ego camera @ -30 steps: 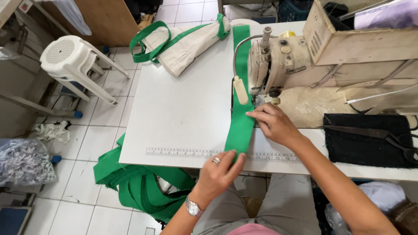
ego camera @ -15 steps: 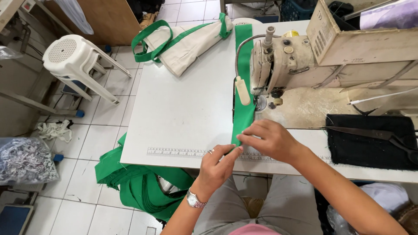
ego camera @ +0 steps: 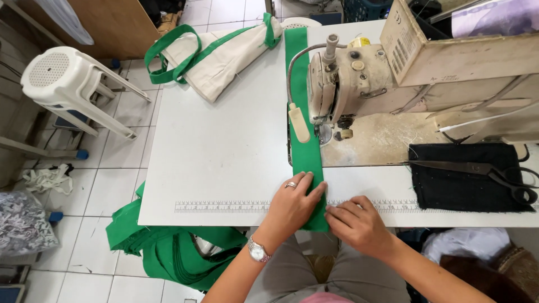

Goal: Sewing green fabric straps using an industrial sewing machine.

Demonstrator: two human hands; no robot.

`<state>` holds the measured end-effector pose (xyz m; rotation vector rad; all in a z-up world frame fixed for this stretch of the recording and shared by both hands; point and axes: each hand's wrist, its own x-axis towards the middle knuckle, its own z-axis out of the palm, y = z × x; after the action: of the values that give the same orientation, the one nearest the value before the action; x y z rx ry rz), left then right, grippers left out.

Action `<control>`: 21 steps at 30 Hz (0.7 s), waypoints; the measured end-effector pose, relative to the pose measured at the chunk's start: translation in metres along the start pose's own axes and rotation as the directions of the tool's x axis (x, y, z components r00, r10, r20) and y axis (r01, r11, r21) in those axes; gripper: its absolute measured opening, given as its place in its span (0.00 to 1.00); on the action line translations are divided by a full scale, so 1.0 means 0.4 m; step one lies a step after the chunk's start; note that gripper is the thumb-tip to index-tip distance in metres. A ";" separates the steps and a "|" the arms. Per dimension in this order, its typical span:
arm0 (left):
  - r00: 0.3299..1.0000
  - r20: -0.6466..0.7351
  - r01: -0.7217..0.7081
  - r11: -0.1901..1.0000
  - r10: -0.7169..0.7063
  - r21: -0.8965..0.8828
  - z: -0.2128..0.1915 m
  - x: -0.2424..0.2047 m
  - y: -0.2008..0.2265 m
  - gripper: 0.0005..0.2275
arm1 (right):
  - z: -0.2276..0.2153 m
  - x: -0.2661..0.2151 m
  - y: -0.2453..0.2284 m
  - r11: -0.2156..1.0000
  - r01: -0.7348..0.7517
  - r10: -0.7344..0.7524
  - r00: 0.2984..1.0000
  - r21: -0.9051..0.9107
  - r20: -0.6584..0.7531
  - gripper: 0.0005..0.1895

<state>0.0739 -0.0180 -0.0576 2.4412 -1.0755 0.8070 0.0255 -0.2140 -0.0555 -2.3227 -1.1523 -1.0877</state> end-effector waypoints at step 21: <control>0.966 0.239 0.071 0.991 -0.096 0.110 0.149 0.063 -0.218 0.12 | 0.138 0.071 0.213 0.988 -0.019 0.031 0.997 -0.153 0.076 0.03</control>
<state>0.1749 -0.0066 -0.0956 2.7065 -1.0281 0.5564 0.1300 -0.2197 -0.0666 -2.5093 -1.0999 -1.1210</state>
